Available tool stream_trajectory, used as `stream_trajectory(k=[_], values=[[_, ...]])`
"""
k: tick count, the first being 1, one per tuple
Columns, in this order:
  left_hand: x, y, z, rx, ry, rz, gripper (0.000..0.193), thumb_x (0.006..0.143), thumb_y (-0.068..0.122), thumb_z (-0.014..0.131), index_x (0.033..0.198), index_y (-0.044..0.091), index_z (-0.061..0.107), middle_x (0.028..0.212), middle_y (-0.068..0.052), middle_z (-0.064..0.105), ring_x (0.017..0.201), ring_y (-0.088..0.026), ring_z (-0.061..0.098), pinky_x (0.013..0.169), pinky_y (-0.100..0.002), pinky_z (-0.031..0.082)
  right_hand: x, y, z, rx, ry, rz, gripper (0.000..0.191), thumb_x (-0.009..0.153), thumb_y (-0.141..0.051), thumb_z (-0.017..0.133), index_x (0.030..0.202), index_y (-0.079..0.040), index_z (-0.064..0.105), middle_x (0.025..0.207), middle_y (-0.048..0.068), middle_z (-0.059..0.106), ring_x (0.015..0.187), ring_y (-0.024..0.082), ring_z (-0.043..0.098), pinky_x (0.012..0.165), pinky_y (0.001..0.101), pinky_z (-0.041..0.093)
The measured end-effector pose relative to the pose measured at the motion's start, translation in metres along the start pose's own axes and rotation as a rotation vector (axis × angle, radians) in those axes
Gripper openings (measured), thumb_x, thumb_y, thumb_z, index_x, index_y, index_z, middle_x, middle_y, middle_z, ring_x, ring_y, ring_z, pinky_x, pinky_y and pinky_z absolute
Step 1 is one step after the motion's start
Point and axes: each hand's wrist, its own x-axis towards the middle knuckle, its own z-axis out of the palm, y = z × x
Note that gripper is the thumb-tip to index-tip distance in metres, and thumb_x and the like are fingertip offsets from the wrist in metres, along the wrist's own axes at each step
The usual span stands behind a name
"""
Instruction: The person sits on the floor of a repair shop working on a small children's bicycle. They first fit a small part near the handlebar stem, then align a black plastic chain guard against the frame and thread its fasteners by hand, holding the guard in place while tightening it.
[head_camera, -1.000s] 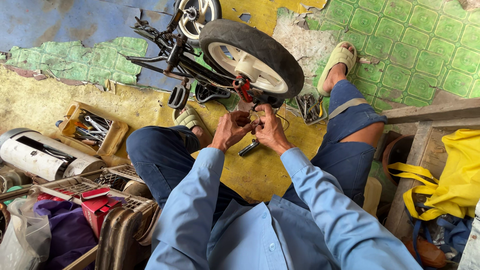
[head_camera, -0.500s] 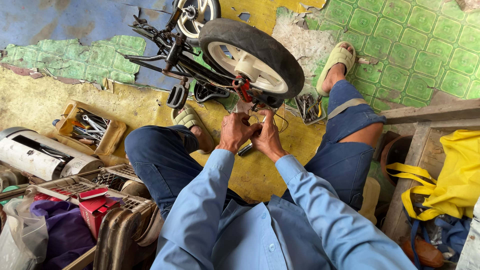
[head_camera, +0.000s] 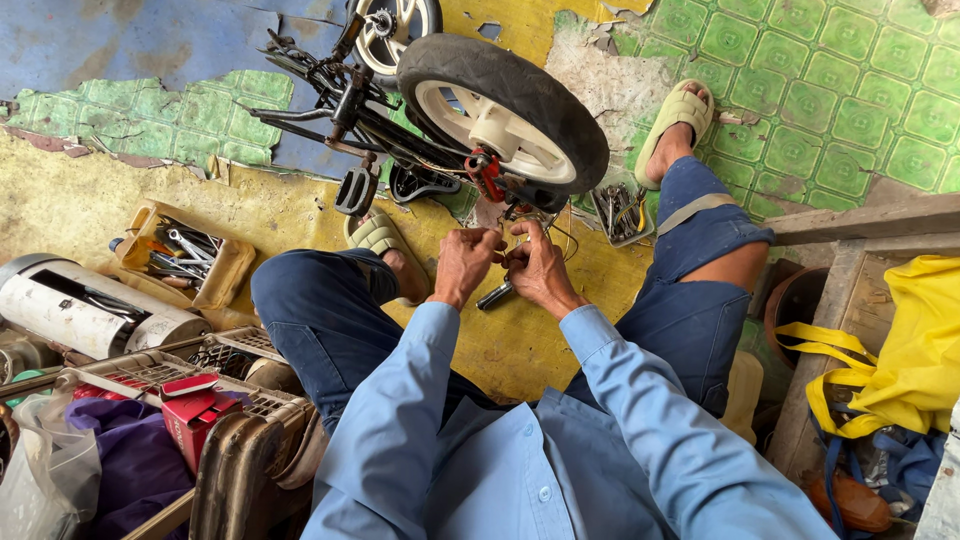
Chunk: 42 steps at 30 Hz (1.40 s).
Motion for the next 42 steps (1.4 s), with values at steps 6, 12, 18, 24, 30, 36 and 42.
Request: stream_trajectory(k=[6,12,18,24,30,36,42], values=[[0.006,-0.007,-0.006,-0.311,-0.118,-0.114,0.041,0.101,0.029,0.055,0.104,-0.006,0.076,0.091,-0.012,0.079,0.076,-0.019,0.077,0.062,-0.031,0.056,0.002,-0.015,-0.008,-0.065,0.000,0.021,0.038,0.079,-0.002,0.071,0.116,-0.004,0.061,0.082,0.011,0.079,0.074,0.022,0.075,0.073,0.0354,0.060],[0.008,-0.009,-0.006,-0.177,-0.080,-0.097,0.041,0.103,0.031,0.055,0.100,-0.005,0.074,0.084,-0.013,0.078,0.074,-0.018,0.077,0.061,-0.031,0.058,0.011,-0.018,-0.030,0.405,-0.111,0.363,0.038,0.079,0.003,0.071,0.115,-0.001,0.061,0.080,0.006,0.074,0.064,0.015,0.069,0.055,0.0331,0.061],[0.011,-0.015,-0.010,-0.284,-0.082,-0.055,0.036,0.103,0.027,0.056,0.103,-0.005,0.072,0.085,-0.011,0.076,0.073,-0.017,0.076,0.059,-0.030,0.058,0.009,-0.020,-0.030,0.408,-0.136,0.356,0.038,0.082,0.001,0.071,0.119,0.001,0.061,0.083,0.009,0.075,0.067,0.013,0.070,0.054,0.0283,0.062],[0.015,-0.019,-0.009,-0.434,-0.095,-0.103,0.037,0.102,0.031,0.060,0.104,-0.003,0.073,0.086,-0.011,0.075,0.072,-0.018,0.074,0.059,-0.031,0.056,0.004,-0.030,-0.023,0.469,-0.165,0.356,0.041,0.084,-0.003,0.069,0.124,0.003,0.058,0.086,0.012,0.077,0.070,0.017,0.074,0.054,0.0308,0.061],[0.012,-0.019,-0.012,-0.417,-0.098,-0.052,0.038,0.101,0.035,0.063,0.102,-0.002,0.074,0.091,-0.008,0.075,0.080,-0.015,0.074,0.063,-0.031,0.057,0.003,-0.036,-0.026,0.451,-0.206,0.373,0.047,0.083,-0.009,0.075,0.126,0.000,0.059,0.093,0.014,0.075,0.078,0.018,0.074,0.061,0.0331,0.063],[0.015,-0.026,-0.010,-0.368,-0.080,-0.009,0.037,0.102,0.034,0.063,0.101,-0.001,0.075,0.091,-0.010,0.076,0.082,-0.015,0.073,0.065,-0.030,0.057,0.005,-0.022,-0.028,0.245,-0.237,-0.050,0.046,0.089,-0.013,0.076,0.131,-0.002,0.058,0.100,0.012,0.077,0.088,0.016,0.074,0.075,0.0291,0.059],[0.009,-0.026,-0.007,-0.311,-0.033,-0.012,0.028,0.097,0.024,0.067,0.112,0.000,0.072,0.100,-0.007,0.077,0.085,-0.016,0.075,0.065,-0.031,0.059,0.011,-0.009,-0.017,0.153,0.025,0.036,0.029,0.093,-0.012,0.069,0.120,-0.002,0.063,0.096,0.012,0.078,0.079,0.015,0.074,0.067,0.0299,0.061]])
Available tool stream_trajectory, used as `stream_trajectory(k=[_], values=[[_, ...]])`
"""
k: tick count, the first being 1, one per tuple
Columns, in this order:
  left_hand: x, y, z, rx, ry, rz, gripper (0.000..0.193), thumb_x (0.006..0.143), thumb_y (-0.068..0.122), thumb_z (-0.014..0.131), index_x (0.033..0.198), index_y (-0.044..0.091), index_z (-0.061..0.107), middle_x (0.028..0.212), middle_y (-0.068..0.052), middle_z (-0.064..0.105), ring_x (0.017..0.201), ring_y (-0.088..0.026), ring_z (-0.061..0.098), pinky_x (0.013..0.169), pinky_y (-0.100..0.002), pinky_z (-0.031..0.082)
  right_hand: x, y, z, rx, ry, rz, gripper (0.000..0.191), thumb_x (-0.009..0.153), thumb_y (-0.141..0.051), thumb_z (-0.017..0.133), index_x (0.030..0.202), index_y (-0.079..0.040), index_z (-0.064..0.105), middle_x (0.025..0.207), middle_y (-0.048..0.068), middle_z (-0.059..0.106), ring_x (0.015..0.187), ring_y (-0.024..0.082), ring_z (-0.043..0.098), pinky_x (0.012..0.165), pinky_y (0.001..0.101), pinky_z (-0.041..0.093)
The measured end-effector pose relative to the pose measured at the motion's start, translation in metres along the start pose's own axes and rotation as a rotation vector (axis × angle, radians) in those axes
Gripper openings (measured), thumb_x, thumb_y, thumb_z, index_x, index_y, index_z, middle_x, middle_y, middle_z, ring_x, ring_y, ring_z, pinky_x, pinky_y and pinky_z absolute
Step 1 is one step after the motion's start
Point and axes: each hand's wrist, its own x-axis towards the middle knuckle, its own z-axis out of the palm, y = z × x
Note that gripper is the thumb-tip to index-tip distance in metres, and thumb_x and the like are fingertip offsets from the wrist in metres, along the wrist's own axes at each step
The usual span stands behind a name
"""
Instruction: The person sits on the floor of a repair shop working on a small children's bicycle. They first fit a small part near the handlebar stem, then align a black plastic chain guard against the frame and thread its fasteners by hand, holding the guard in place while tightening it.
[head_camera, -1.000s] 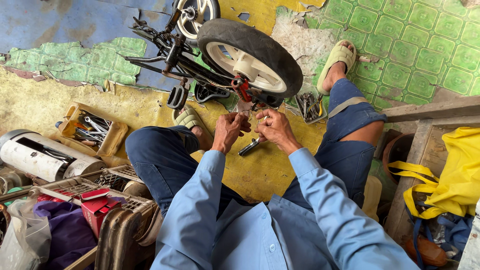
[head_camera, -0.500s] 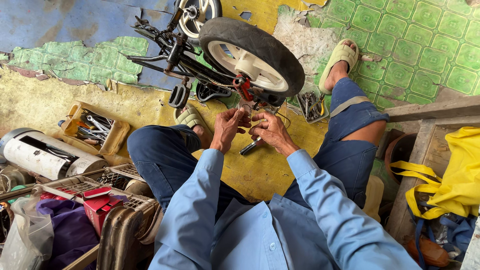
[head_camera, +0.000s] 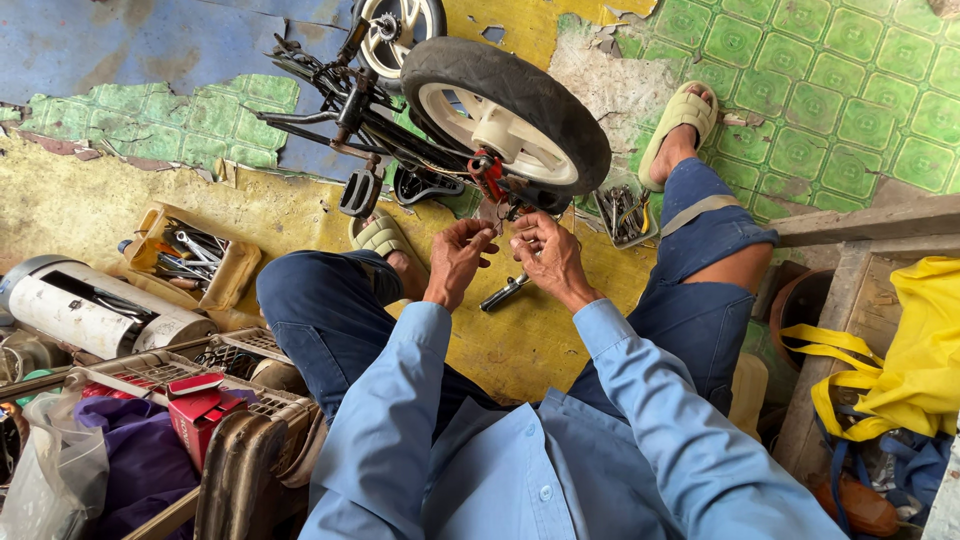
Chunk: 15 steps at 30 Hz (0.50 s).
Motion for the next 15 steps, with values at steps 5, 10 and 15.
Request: stream_trajectory(k=[5,10,15], values=[[-0.002,0.005,0.009,-0.023,0.009,0.059,0.041,0.088,0.014,0.076,0.127,0.006,0.067,0.110,-0.004,0.073,0.088,-0.016,0.074,0.067,-0.031,0.059,0.003,0.001,0.002,0.021,-0.001,-0.006,0.041,0.094,-0.008,0.065,0.133,-0.002,0.055,0.096,0.012,0.077,0.078,0.015,0.077,0.065,0.0294,0.061],[0.004,-0.003,0.017,-0.050,0.028,0.111,0.038,0.094,0.015,0.076,0.131,0.007,0.071,0.111,-0.006,0.075,0.091,-0.015,0.074,0.068,-0.030,0.056,0.005,-0.007,0.004,0.102,-0.017,0.038,0.049,0.095,-0.007,0.064,0.142,-0.005,0.050,0.099,0.012,0.076,0.078,0.017,0.076,0.061,0.0313,0.061],[0.003,-0.006,0.013,0.272,-0.013,0.328,0.027,0.098,0.010,0.077,0.124,0.005,0.077,0.114,-0.009,0.079,0.093,-0.016,0.075,0.080,-0.030,0.060,0.000,-0.010,0.002,0.076,-0.026,-0.004,0.053,0.094,-0.005,0.063,0.145,-0.007,0.050,0.098,0.012,0.076,0.078,0.017,0.077,0.063,0.0294,0.061]])
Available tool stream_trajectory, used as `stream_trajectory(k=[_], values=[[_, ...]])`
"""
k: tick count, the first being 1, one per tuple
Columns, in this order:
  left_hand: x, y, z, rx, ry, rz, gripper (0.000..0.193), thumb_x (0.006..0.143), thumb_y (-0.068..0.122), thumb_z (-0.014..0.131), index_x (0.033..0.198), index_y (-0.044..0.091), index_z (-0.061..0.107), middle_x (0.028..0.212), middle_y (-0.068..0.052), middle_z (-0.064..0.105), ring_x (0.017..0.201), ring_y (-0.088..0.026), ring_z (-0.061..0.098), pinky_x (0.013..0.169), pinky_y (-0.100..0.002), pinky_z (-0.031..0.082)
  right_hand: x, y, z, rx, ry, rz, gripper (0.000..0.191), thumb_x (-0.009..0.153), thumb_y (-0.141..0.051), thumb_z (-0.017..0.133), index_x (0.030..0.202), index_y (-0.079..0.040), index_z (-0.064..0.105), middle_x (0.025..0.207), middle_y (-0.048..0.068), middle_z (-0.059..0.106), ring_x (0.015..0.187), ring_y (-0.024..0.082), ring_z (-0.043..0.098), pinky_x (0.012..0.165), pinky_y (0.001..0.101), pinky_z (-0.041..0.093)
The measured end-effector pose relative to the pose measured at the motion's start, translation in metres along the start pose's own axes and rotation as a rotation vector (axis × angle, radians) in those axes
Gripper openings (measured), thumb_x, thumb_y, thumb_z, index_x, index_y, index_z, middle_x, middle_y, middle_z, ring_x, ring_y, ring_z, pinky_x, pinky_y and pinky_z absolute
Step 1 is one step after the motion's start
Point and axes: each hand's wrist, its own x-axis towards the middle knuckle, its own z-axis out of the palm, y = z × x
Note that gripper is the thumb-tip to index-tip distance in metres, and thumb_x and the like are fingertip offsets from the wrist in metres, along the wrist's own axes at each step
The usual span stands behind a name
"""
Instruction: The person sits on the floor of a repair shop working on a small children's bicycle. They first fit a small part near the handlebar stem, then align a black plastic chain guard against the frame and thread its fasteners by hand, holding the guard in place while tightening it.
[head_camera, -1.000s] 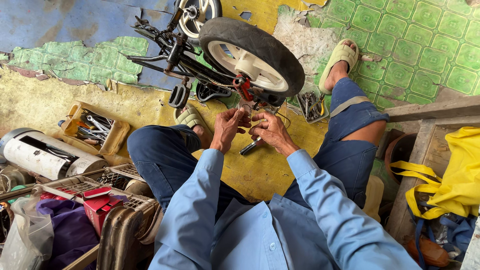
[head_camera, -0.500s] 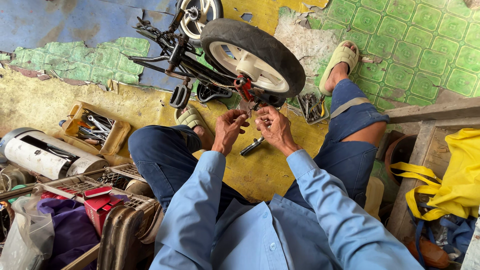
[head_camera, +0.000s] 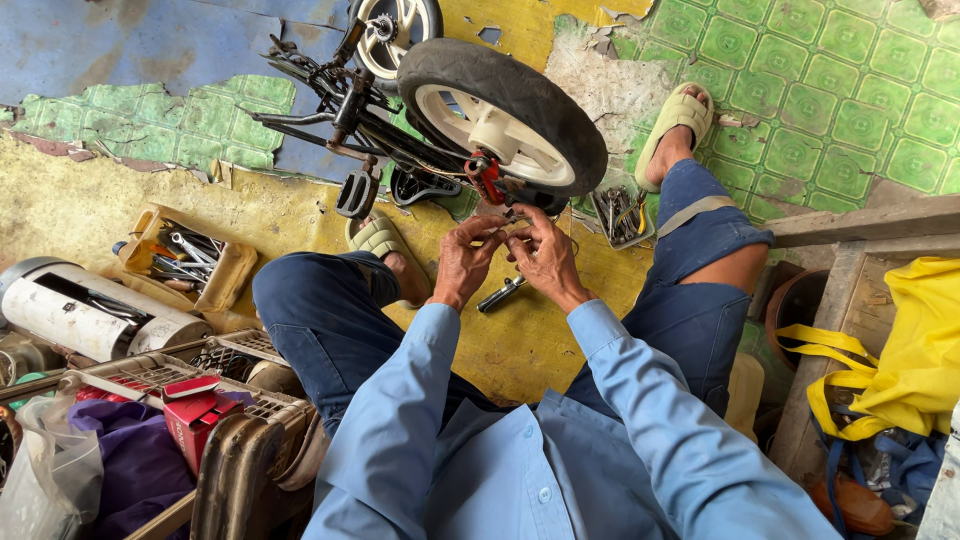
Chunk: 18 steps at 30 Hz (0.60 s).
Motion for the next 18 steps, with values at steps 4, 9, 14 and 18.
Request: stream_trajectory(k=[4,9,14,18], values=[[0.001,0.003,-0.006,-0.206,-0.025,-0.065,0.049,0.091,0.007,0.071,0.140,0.007,0.061,0.123,-0.006,0.074,0.095,-0.013,0.070,0.080,-0.029,0.059,-0.004,0.003,0.000,-0.002,0.097,-0.042,0.056,0.094,-0.005,0.064,0.146,-0.006,0.044,0.100,0.011,0.075,0.078,0.017,0.076,0.063,0.0289,0.061],[-0.002,-0.002,-0.002,-0.315,0.026,-0.172,0.034,0.094,0.008,0.071,0.128,0.003,0.067,0.118,-0.005,0.075,0.093,-0.013,0.073,0.072,-0.029,0.057,-0.003,0.001,0.003,0.005,0.117,-0.106,0.047,0.097,-0.004,0.064,0.142,-0.006,0.052,0.103,0.012,0.076,0.078,0.017,0.077,0.064,0.0301,0.061],[-0.004,-0.008,0.001,-0.321,0.029,-0.165,0.028,0.100,0.012,0.066,0.124,0.003,0.074,0.100,-0.004,0.078,0.090,-0.012,0.073,0.073,-0.028,0.056,-0.004,-0.010,0.003,-0.120,0.130,-0.185,0.050,0.098,-0.003,0.059,0.147,-0.012,0.051,0.102,0.011,0.075,0.074,0.017,0.076,0.062,0.0312,0.060],[-0.003,-0.004,-0.002,-0.207,0.011,-0.178,0.027,0.102,0.017,0.067,0.124,0.004,0.076,0.091,-0.007,0.076,0.086,-0.012,0.072,0.071,-0.028,0.055,-0.004,-0.016,-0.002,-0.203,0.173,-0.317,0.042,0.102,0.000,0.055,0.142,-0.013,0.057,0.105,0.012,0.076,0.076,0.020,0.075,0.067,0.0318,0.062]])
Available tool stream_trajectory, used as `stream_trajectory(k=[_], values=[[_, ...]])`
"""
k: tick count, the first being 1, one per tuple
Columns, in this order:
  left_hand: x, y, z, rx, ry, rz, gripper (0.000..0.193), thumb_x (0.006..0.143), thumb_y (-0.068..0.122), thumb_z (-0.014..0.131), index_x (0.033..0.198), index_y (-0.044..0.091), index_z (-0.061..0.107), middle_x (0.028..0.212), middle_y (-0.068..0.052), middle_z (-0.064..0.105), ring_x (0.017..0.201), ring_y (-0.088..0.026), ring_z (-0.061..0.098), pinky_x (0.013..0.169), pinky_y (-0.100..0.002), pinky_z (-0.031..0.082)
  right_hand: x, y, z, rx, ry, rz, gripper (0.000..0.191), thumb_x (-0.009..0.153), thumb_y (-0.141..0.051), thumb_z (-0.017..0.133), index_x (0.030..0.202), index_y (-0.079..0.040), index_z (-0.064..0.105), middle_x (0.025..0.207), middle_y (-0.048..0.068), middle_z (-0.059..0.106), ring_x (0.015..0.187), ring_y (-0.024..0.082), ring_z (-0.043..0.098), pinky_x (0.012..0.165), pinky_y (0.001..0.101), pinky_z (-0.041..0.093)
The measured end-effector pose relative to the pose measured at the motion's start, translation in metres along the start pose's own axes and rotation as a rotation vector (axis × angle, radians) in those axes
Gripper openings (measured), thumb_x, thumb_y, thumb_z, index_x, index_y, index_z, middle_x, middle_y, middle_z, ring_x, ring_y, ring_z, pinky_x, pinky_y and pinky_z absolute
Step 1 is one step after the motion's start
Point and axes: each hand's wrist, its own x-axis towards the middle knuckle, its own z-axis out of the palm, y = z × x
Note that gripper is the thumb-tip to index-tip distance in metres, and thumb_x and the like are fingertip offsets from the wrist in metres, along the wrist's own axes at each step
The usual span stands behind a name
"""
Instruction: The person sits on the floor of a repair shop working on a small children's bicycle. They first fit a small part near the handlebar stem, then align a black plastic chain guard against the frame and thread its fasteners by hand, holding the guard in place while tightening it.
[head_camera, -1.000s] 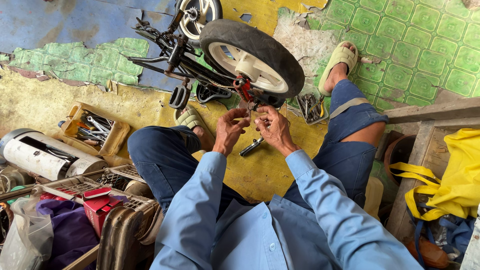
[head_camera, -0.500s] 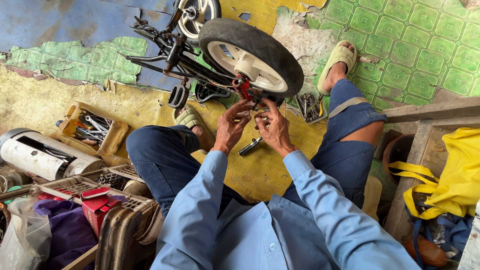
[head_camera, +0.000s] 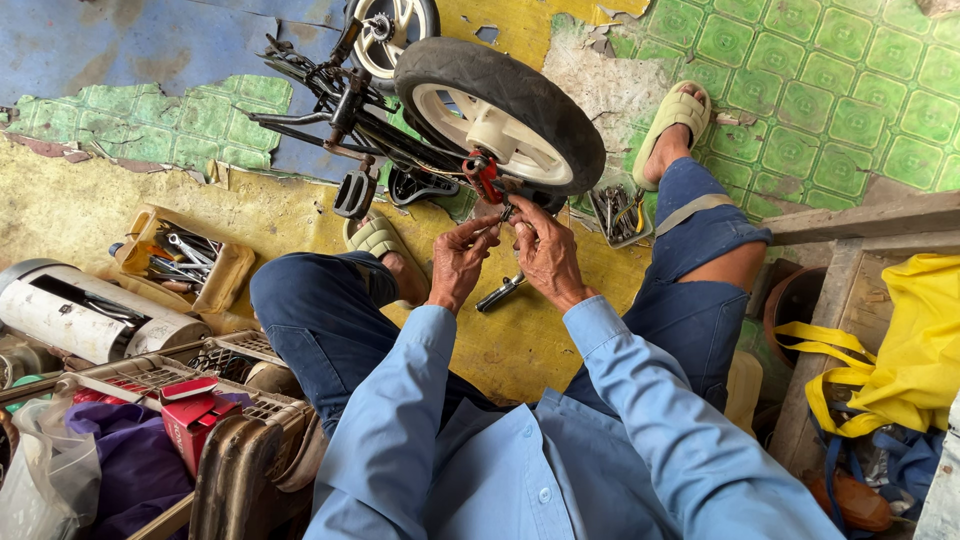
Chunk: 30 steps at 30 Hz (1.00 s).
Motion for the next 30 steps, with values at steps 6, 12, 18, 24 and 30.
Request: stream_trajectory(k=[6,12,18,24,30], values=[[-0.005,0.006,0.002,-0.003,0.012,0.028,0.034,0.094,0.016,0.072,0.126,0.005,0.073,0.089,-0.009,0.077,0.087,-0.010,0.072,0.073,-0.027,0.056,0.000,-0.004,-0.002,0.020,-0.045,0.077,0.042,0.097,-0.003,0.062,0.137,-0.010,0.054,0.105,0.011,0.074,0.077,0.021,0.075,0.064,0.0335,0.061],[-0.002,0.004,0.004,-0.058,0.006,0.010,0.034,0.095,0.020,0.075,0.125,0.004,0.073,0.089,-0.008,0.076,0.087,-0.010,0.070,0.072,-0.027,0.054,0.001,-0.009,-0.004,-0.048,-0.049,0.030,0.048,0.095,-0.005,0.068,0.140,-0.011,0.052,0.106,0.012,0.074,0.078,0.025,0.075,0.066,0.0358,0.059],[0.000,0.002,0.007,-0.062,0.032,0.010,0.030,0.097,0.023,0.072,0.120,0.004,0.075,0.087,-0.004,0.076,0.085,-0.009,0.072,0.069,-0.027,0.053,0.004,-0.011,-0.008,-0.063,-0.079,0.011,0.048,0.093,-0.003,0.068,0.138,-0.011,0.056,0.108,0.013,0.073,0.077,0.025,0.076,0.067,0.0353,0.060],[0.005,0.003,0.004,0.021,0.033,0.016,0.030,0.096,0.028,0.072,0.113,0.004,0.077,0.085,-0.005,0.076,0.080,-0.009,0.070,0.068,-0.028,0.055,0.004,-0.010,-0.007,-0.068,-0.036,0.004,0.038,0.093,-0.001,0.066,0.130,-0.009,0.061,0.108,0.012,0.074,0.083,0.026,0.075,0.068,0.0353,0.061],[0.013,0.005,-0.001,0.017,-0.023,0.009,0.029,0.095,0.028,0.075,0.109,0.004,0.075,0.088,-0.004,0.074,0.076,-0.010,0.066,0.067,-0.029,0.057,0.005,-0.004,-0.007,-0.072,-0.034,-0.056,0.033,0.095,0.001,0.061,0.127,-0.007,0.060,0.109,0.013,0.075,0.095,0.031,0.076,0.075,0.0360,0.061]])
